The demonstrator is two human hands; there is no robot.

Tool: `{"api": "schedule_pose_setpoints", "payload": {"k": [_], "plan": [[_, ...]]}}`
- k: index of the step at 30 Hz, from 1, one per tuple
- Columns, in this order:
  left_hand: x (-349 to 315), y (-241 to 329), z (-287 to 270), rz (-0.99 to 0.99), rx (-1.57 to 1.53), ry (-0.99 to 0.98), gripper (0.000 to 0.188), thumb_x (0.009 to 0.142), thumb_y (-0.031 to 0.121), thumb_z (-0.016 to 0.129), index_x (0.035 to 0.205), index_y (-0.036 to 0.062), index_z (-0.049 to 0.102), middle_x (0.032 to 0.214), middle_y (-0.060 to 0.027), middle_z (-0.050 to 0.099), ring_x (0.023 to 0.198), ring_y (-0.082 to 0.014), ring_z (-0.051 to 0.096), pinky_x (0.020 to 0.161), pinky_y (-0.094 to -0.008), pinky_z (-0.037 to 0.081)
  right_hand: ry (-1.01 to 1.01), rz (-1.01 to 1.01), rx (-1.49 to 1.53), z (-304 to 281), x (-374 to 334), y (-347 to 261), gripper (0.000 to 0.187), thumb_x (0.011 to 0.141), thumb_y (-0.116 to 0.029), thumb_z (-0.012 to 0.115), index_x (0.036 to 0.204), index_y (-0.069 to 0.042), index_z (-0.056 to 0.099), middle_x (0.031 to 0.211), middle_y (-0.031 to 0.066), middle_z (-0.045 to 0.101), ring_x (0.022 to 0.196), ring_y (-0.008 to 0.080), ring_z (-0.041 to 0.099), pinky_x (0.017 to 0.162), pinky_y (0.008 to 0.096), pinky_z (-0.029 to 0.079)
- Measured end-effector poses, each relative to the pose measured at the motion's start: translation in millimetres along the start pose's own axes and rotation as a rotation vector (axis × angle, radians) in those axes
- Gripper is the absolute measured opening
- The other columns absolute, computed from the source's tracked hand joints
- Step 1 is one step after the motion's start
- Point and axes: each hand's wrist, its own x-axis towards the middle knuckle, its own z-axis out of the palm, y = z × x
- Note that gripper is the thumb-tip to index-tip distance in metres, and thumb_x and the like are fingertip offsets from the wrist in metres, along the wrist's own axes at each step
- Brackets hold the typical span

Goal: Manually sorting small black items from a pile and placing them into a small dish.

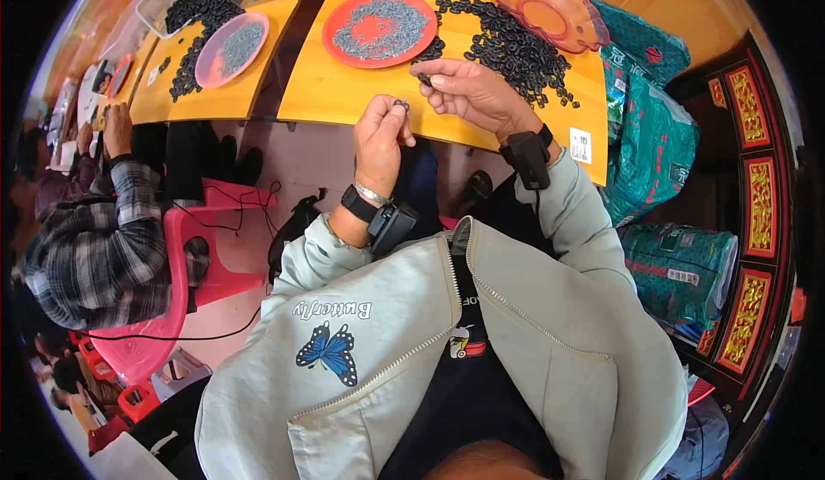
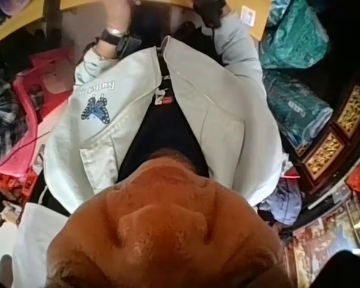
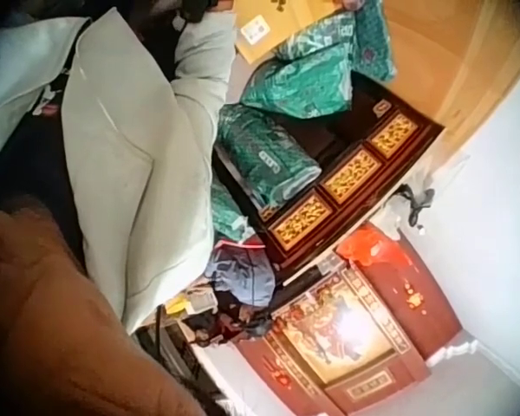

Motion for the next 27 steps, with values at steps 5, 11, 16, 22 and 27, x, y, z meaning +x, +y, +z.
{"api": "schedule_pose_setpoints", "payload": {"k": [5, 11, 16, 22, 27], "plan": [[-2, 3, 0, -0.023, -0.02, -0.018, 0.013, 0.091, 0.012, 0.046, 0.084, 0.0022, 0.051, 0.065, -0.0021, 0.048, 0.055, -0.0105, 0.046, 0.053, -0.0224, 0.04, -0.019, 0.011, 0.061, 2, 0, 5, 0.035, 0.091, -0.01, 0.051, 0.124, 0.004, 0.049, 0.093, 0.0039, 0.058, 0.078, 0.0088, 0.056, 0.073, 0.0204, 0.048], [-1, 4, 1, -0.01, 0.004, -0.022, 0.013, 0.091, 0.013, 0.046, 0.084, 0.0022, 0.05, 0.065, -0.0021, 0.048, 0.055, -0.0105, 0.047, 0.053, -0.0224, 0.04, -0.01, 0.006, 0.072, 0, 0, 7, 0.036, 0.092, -0.01, 0.05, 0.125, 0.004, 0.048, 0.093, 0.0045, 0.058, 0.077, 0.0088, 0.055, 0.073, 0.0201, 0.048], [0, 2, 1, 0.015, -0.02, 0.008, 0.015, 0.091, 0.01, 0.045, 0.08, 0.0019, 0.049, 0.063, -0.0013, 0.047, 0.052, -0.0083, 0.044, 0.05, -0.0225, 0.041, 0.033, -0.058, -0.033, 10, -2, 2, 0.035, 0.089, -0.009, 0.055, 0.122, 0.002, 0.051, 0.094, 0.0054, 0.06, 0.077, 0.0082, 0.056, 0.073, 0.0195, 0.048], [-2, 5, 3, 0.015, -0.025, 0.021, 0.014, 0.091, 0.01, 0.046, 0.08, 0.0023, 0.049, 0.062, -0.0009, 0.047, 0.052, -0.0083, 0.044, 0.05, -0.0223, 0.04, 0.188, -0.17, -0.349, 25, -11, -7, 0.029, 0.086, -0.011, 0.061, 0.112, 0.002, 0.058, 0.091, 0.0074, 0.065, 0.075, 0.0073, 0.059, 0.072, 0.0193, 0.048], [-3, 2, 4, 0.005, -0.039, 0.026, 0.013, 0.091, 0.01, 0.047, 0.08, 0.0025, 0.049, 0.063, -0.0006, 0.047, 0.052, -0.0077, 0.044, 0.049, -0.022, 0.04, 0.234, -0.248, -0.482, 27, -12, -4, 0.024, 0.086, -0.011, 0.062, 0.107, 0.001, 0.062, 0.089, 0.006, 0.066, 0.076, 0.0073, 0.059, 0.071, 0.0201, 0.048]]}}
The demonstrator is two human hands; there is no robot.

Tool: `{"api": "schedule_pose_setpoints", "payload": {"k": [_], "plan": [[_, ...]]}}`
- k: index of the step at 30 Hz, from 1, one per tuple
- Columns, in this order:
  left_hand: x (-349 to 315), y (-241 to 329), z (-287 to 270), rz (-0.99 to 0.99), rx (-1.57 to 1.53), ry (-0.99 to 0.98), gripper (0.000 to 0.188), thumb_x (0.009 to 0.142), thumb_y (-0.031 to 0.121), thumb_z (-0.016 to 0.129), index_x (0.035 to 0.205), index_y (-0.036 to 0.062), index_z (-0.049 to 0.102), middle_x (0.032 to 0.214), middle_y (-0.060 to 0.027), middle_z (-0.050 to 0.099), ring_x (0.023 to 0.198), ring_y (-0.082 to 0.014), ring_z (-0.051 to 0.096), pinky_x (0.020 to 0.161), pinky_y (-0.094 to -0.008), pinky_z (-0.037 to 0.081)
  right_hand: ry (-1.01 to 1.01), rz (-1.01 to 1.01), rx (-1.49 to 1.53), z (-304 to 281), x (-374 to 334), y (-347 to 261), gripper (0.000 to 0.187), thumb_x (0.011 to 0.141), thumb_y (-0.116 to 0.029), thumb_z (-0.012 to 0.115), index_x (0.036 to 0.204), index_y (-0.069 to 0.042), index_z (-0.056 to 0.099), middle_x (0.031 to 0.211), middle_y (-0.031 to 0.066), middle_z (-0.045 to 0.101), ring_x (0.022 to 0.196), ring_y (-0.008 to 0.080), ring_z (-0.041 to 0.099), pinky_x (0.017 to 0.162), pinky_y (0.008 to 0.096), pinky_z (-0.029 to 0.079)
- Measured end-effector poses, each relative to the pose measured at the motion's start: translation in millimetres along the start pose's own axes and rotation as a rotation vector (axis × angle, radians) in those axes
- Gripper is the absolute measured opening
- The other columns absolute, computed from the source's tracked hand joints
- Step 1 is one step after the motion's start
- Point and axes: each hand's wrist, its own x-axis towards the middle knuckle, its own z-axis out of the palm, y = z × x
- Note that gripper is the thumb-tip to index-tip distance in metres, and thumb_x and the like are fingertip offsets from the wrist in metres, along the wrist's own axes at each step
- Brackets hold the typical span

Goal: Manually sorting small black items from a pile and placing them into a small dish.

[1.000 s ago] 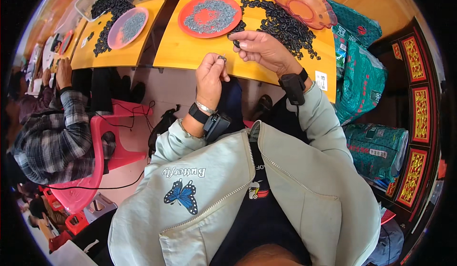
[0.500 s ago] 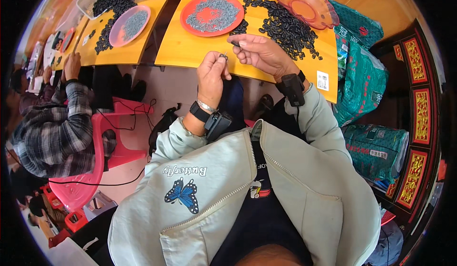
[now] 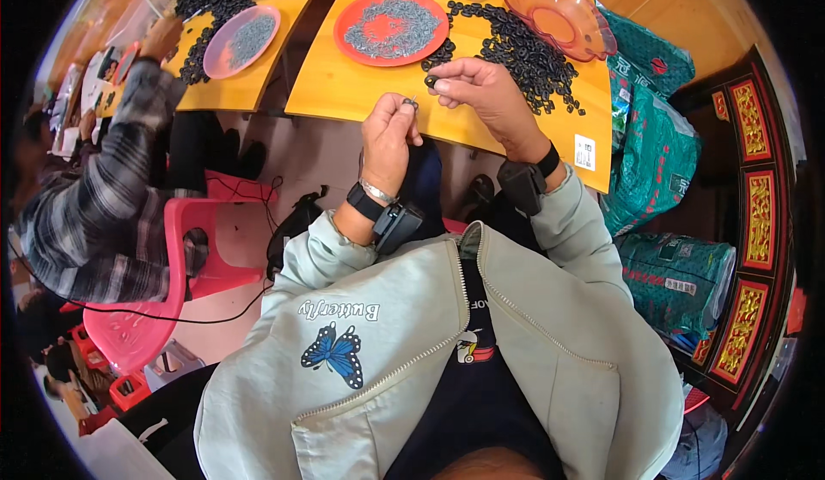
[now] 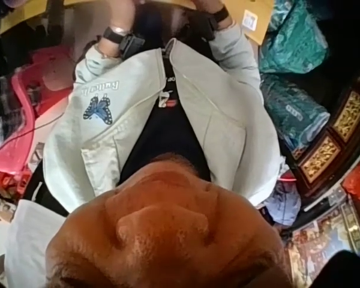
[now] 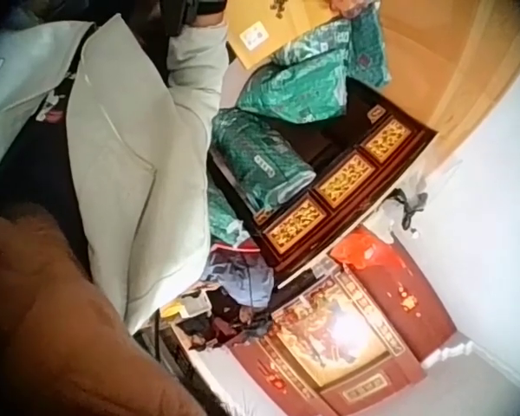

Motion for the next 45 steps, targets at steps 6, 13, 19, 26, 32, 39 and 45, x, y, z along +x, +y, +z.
{"api": "schedule_pose_setpoints", "payload": {"k": [6, 13, 19, 26, 32, 39, 45], "plan": [[0, 1, 0, 0.008, 0.056, 0.029, 0.012, 0.09, 0.01, 0.048, 0.08, 0.0028, 0.05, 0.062, 0.0003, 0.047, 0.051, -0.0075, 0.045, 0.048, -0.0219, 0.04, 0.002, 0.085, 0.092, 4, 2, 2, 0.023, 0.086, -0.01, 0.061, 0.106, 0.0, 0.061, 0.091, 0.0046, 0.065, 0.076, 0.0071, 0.059, 0.07, 0.0198, 0.047], [1, 2, -2, 0.09, 0.385, 0.071, 0.013, 0.088, 0.011, 0.052, 0.079, 0.002, 0.052, 0.059, -0.0027, 0.05, 0.05, -0.0096, 0.049, 0.047, -0.0256, 0.04, 0.018, 0.083, 0.092, 1, 4, 14, 0.023, 0.087, -0.011, 0.061, 0.107, -0.001, 0.061, 0.09, 0.0011, 0.063, 0.075, 0.006, 0.057, 0.069, 0.0184, 0.047], [2, -2, -4, 0.126, 0.443, 0.073, 0.014, 0.087, 0.012, 0.053, 0.078, 0.0017, 0.052, 0.059, -0.0033, 0.05, 0.048, -0.0098, 0.048, 0.045, -0.0265, 0.04, 0.004, 0.152, 0.242, 3, 2, 13, 0.023, 0.087, -0.011, 0.06, 0.108, -0.001, 0.06, 0.087, 0.002, 0.062, 0.073, 0.0067, 0.057, 0.068, 0.0193, 0.048], [-4, 8, 0, 0.014, 0.275, 0.013, 0.015, 0.089, 0.012, 0.049, 0.077, 0.0035, 0.051, 0.06, 0.0013, 0.045, 0.049, -0.0067, 0.041, 0.044, -0.0211, 0.035, -0.071, 0.283, 0.544, -2, 3, 30, 0.021, 0.089, -0.009, 0.057, 0.108, 0.0, 0.058, 0.085, 0.0057, 0.062, 0.072, 0.0094, 0.058, 0.065, 0.0212, 0.048], [-5, 7, -1, 0.015, 0.294, 0.019, 0.015, 0.089, 0.011, 0.049, 0.076, 0.0044, 0.05, 0.06, 0.0017, 0.045, 0.048, -0.0065, 0.042, 0.044, -0.0203, 0.035, -0.059, 0.257, 0.501, 3, 3, 34, 0.019, 0.088, -0.009, 0.058, 0.105, 0.0, 0.059, 0.085, 0.0051, 0.062, 0.072, 0.0093, 0.058, 0.065, 0.0211, 0.049], [-3, 1, -4, 0.046, 0.311, 0.054, 0.015, 0.087, 0.011, 0.052, 0.075, 0.0018, 0.05, 0.056, -0.0021, 0.048, 0.046, -0.0091, 0.047, 0.043, -0.0259, 0.039, 0.06, 0.106, 0.197, 13, -3, 25, 0.019, 0.085, -0.009, 0.062, 0.101, 0.001, 0.06, 0.086, 0.0046, 0.064, 0.071, 0.0083, 0.06, 0.066, 0.0197, 0.049], [-3, 1, -3, 0.038, 0.379, 0.053, 0.015, 0.087, 0.012, 0.052, 0.077, 0.0014, 0.051, 0.055, -0.0046, 0.047, 0.047, -0.011, 0.047, 0.044, -0.0283, 0.039, 0.103, 0.042, 0.063, 15, -2, 22, 0.019, 0.083, -0.01, 0.064, 0.099, 0.001, 0.062, 0.087, 0.0048, 0.065, 0.072, 0.0084, 0.06, 0.065, 0.0194, 0.048]]}}
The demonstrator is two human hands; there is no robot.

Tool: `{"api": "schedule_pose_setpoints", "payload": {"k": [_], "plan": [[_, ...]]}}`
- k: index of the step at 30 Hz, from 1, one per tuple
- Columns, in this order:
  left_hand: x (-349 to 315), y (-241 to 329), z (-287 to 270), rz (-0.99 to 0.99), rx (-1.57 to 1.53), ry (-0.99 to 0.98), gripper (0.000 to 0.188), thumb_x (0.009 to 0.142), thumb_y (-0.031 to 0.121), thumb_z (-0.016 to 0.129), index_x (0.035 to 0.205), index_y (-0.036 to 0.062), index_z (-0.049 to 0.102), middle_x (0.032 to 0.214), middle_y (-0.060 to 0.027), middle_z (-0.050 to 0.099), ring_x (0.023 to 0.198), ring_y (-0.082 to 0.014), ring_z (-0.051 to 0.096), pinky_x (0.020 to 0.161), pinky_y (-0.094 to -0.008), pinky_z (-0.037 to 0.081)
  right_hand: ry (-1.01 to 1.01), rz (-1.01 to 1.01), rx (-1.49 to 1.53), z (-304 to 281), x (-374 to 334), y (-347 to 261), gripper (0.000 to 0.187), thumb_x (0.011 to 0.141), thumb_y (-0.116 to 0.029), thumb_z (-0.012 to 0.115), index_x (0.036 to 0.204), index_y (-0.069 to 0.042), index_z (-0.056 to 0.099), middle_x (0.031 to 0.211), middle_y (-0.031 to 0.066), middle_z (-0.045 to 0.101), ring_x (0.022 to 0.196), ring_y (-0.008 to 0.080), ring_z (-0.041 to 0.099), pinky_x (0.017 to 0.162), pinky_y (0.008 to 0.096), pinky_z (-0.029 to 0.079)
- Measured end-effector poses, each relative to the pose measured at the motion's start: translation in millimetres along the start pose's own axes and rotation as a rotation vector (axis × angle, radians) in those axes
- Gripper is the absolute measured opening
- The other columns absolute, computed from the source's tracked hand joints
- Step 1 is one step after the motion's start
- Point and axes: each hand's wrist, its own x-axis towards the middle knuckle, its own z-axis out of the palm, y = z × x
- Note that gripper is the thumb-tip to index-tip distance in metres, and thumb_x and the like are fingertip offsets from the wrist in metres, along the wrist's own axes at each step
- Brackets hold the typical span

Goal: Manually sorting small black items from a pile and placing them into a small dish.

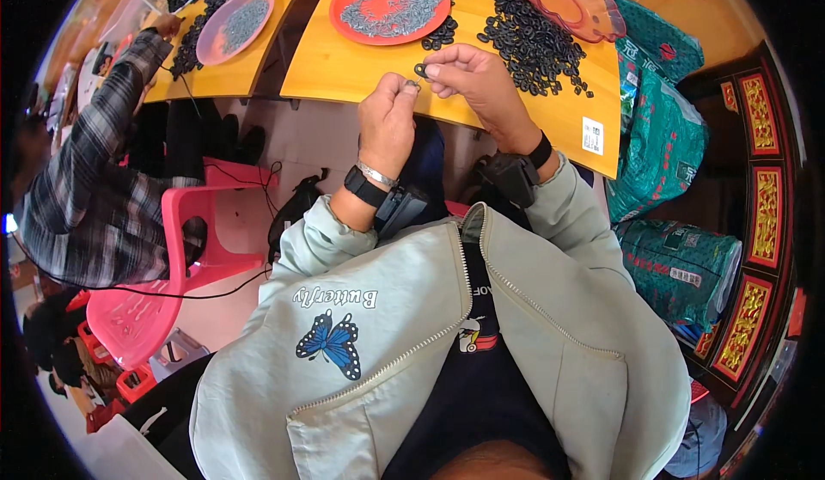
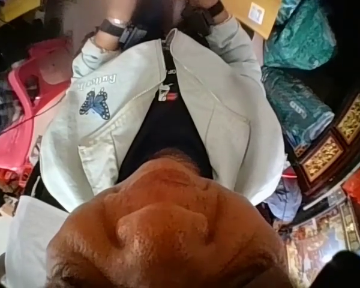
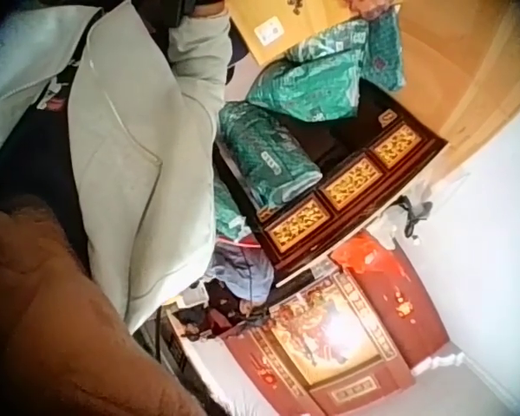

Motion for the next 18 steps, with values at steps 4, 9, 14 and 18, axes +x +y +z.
{"api": "schedule_pose_setpoints", "payload": {"k": [4, 9, 14, 18], "plan": [[2, -6, 0, 0.059, 0.116, 0.017, 0.014, 0.086, 0.013, 0.053, 0.079, 0.0005, 0.051, 0.058, -0.0117, 0.048, 0.051, -0.0189, 0.05, 0.05, -0.0333, 0.04, -0.01, -0.022, -0.006, 1, 1, 5, 0.019, 0.083, -0.01, 0.064, 0.099, 0.001, 0.062, 0.086, 0.0046, 0.065, 0.072, 0.0079, 0.059, 0.065, 0.0193, 0.048], [2, -9, -2, 0.102, 0.154, 0.031, 0.014, 0.086, 0.013, 0.053, 0.08, 0.0003, 0.052, 0.061, -0.015, 0.05, 0.055, -0.0239, 0.051, 0.053, -0.0358, 0.041, -0.02, -0.079, -0.084, 7, -4, 4, 0.017, 0.083, -0.01, 0.064, 0.096, 0.001, 0.062, 0.086, 0.0044, 0.065, 0.071, 0.007, 0.058, 0.064, 0.0191, 0.047], [0, -6, 0, 0.074, 0.079, 0.026, 0.014, 0.086, 0.012, 0.053, 0.078, 0.001, 0.051, 0.056, -0.0105, 0.048, 0.05, -0.0182, 0.05, 0.048, -0.0324, 0.039, -0.025, -0.074, -0.08, 8, -9, 5, 0.018, 0.083, -0.009, 0.065, 0.097, 0.002, 0.062, 0.085, 0.0041, 0.065, 0.071, 0.0067, 0.058, 0.064, 0.0194, 0.047], [-2, 0, 1, 0.015, 0.002, -0.003, 0.015, 0.09, 0.011, 0.048, 0.078, 0.0035, 0.05, 0.062, 0.0017, 0.045, 0.051, -0.0064, 0.043, 0.045, -0.0213, 0.037, -0.035, -0.134, -0.072, 13, -11, 2, 0.019, 0.082, -0.006, 0.065, 0.098, 0.003, 0.062, 0.086, 0.0041, 0.065, 0.072, 0.0065, 0.058, 0.066, 0.0197, 0.047]]}}
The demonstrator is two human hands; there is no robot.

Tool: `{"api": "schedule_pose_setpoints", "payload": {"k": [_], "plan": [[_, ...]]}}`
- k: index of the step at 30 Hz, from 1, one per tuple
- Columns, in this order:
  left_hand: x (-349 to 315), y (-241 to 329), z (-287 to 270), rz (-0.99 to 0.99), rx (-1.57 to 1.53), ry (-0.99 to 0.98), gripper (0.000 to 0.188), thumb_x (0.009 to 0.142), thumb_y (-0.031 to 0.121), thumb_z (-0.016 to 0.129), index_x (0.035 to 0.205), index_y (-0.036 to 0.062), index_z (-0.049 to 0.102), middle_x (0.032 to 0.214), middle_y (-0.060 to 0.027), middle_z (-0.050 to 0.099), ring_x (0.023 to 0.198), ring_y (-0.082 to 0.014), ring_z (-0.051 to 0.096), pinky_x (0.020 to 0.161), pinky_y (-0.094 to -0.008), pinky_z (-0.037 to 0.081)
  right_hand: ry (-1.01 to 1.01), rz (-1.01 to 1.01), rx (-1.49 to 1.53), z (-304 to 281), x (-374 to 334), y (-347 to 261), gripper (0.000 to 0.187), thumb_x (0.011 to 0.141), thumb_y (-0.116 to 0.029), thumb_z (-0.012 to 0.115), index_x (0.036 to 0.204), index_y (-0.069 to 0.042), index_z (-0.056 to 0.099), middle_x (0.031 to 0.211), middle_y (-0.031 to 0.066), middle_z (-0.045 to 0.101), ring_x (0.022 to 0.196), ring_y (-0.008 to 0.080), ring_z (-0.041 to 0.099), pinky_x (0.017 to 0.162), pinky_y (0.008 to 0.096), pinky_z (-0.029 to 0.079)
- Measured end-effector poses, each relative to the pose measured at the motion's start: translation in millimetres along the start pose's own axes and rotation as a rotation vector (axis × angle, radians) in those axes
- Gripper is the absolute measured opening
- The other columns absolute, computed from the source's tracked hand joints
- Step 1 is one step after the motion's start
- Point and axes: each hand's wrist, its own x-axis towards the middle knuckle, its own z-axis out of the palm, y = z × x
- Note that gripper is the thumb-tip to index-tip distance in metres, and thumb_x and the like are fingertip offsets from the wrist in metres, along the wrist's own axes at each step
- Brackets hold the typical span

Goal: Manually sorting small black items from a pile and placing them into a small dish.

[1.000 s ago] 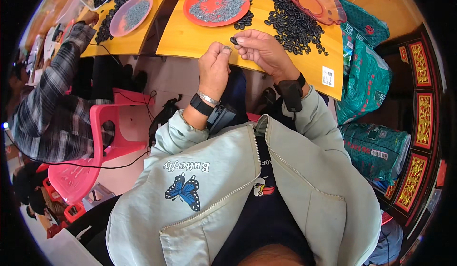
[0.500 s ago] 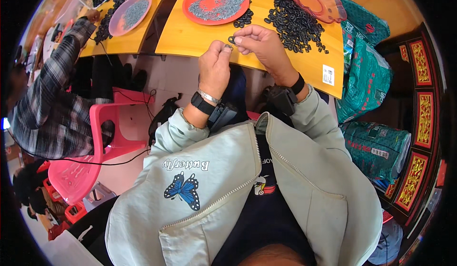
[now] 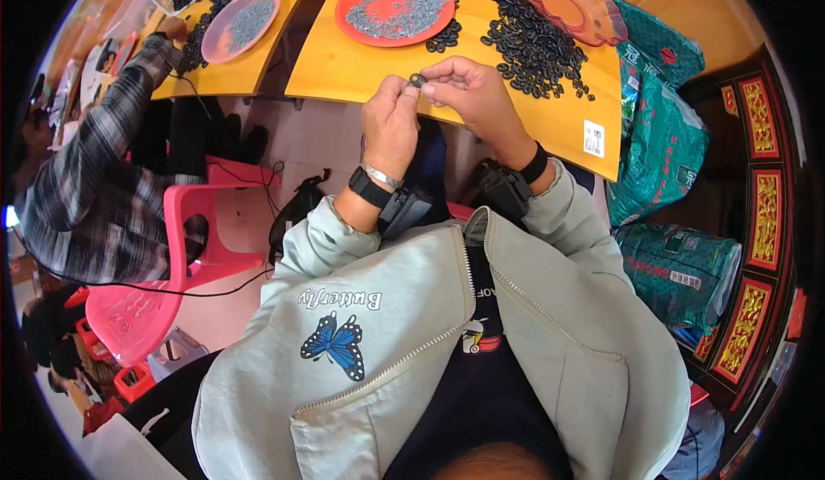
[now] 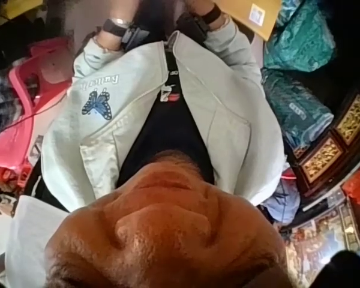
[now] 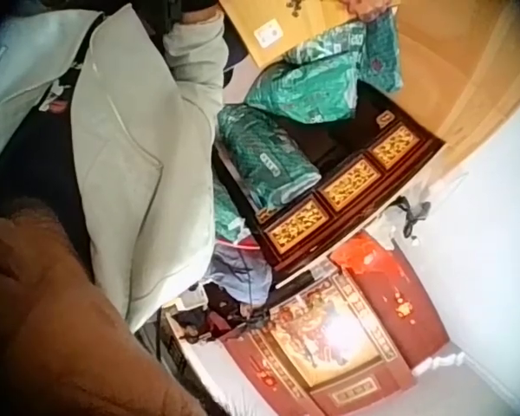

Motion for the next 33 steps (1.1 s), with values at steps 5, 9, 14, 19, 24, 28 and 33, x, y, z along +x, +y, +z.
{"api": "schedule_pose_setpoints", "payload": {"k": [5, 9, 14, 19, 24, 28, 33], "plan": [[2, -3, 1, 0.003, -0.082, 0.004, 0.015, 0.088, 0.011, 0.05, 0.076, 0.0013, 0.05, 0.055, -0.0027, 0.048, 0.046, -0.0095, 0.047, 0.044, -0.0267, 0.039, -0.003, 0.015, -0.017, -1, 1, 0, 0.018, 0.082, -0.003, 0.063, 0.099, 0.004, 0.061, 0.088, 0.0041, 0.065, 0.077, 0.007, 0.059, 0.069, 0.0199, 0.048], [2, -1, 3, 0.005, -0.039, 0.005, 0.015, 0.088, 0.01, 0.049, 0.076, 0.0012, 0.05, 0.055, -0.0024, 0.047, 0.046, -0.0094, 0.047, 0.044, -0.0262, 0.038, 0.014, 0.003, -0.081, -3, 2, 5, 0.02, 0.082, -0.002, 0.063, 0.101, 0.004, 0.061, 0.091, 0.0045, 0.065, 0.082, 0.0082, 0.061, 0.073, 0.0209, 0.049], [2, -2, 2, -0.039, -0.087, -0.028, 0.016, 0.091, 0.012, 0.048, 0.078, 0.004, 0.051, 0.062, 0.0013, 0.046, 0.051, -0.0068, 0.043, 0.047, -0.0212, 0.039, 0.012, -0.021, -0.13, -1, 0, 4, 0.024, 0.08, -0.002, 0.064, 0.103, 0.004, 0.062, 0.092, 0.0051, 0.065, 0.079, 0.0085, 0.061, 0.074, 0.021, 0.05], [5, -3, 2, -0.251, -0.401, -0.05, 0.015, 0.09, 0.011, 0.048, 0.077, 0.0039, 0.053, 0.06, -0.0007, 0.05, 0.049, -0.0094, 0.046, 0.047, -0.0217, 0.04, 0.018, -0.077, -0.34, 4, -4, 1, 0.025, 0.077, -0.002, 0.066, 0.102, 0.003, 0.064, 0.088, 0.0052, 0.065, 0.077, 0.0079, 0.062, 0.071, 0.0203, 0.049], [8, -5, -2, -0.366, -0.452, -0.081, 0.016, 0.089, 0.013, 0.048, 0.076, 0.0052, 0.053, 0.062, -0.0024, 0.053, 0.051, -0.0121, 0.051, 0.049, -0.022, 0.04, 0.067, -0.19, -0.356, 6, -4, 6, 0.021, 0.077, -0.003, 0.062, 0.096, 0.005, 0.064, 0.074, 0.0082, 0.065, 0.065, 0.0113, 0.062, 0.06, 0.0227, 0.05], [11, -5, -4, -0.33, -0.4, -0.12, 0.016, 0.088, 0.013, 0.049, 0.075, 0.0045, 0.054, 0.063, -0.0027, 0.055, 0.053, -0.0124, 0.053, 0.053, -0.0222, 0.041, 0.038, -0.158, -0.333, 1, -6, 2, 0.022, 0.077, -0.003, 0.063, 0.097, 0.005, 0.064, 0.074, 0.0072, 0.065, 0.064, 0.0101, 0.061, 0.06, 0.0222, 0.05], [11, 0, -6, -0.274, -0.347, -0.241, 0.016, 0.088, 0.014, 0.05, 0.077, 0.0035, 0.055, 0.066, -0.0021, 0.055, 0.057, -0.0113, 0.053, 0.057, -0.0212, 0.041, 0.051, -0.132, -0.373, -6, -9, -5, 0.025, 0.076, -0.004, 0.065, 0.099, 0.004, 0.064, 0.074, 0.0041, 0.064, 0.064, 0.0062, 0.058, 0.06, 0.0201, 0.049]]}}
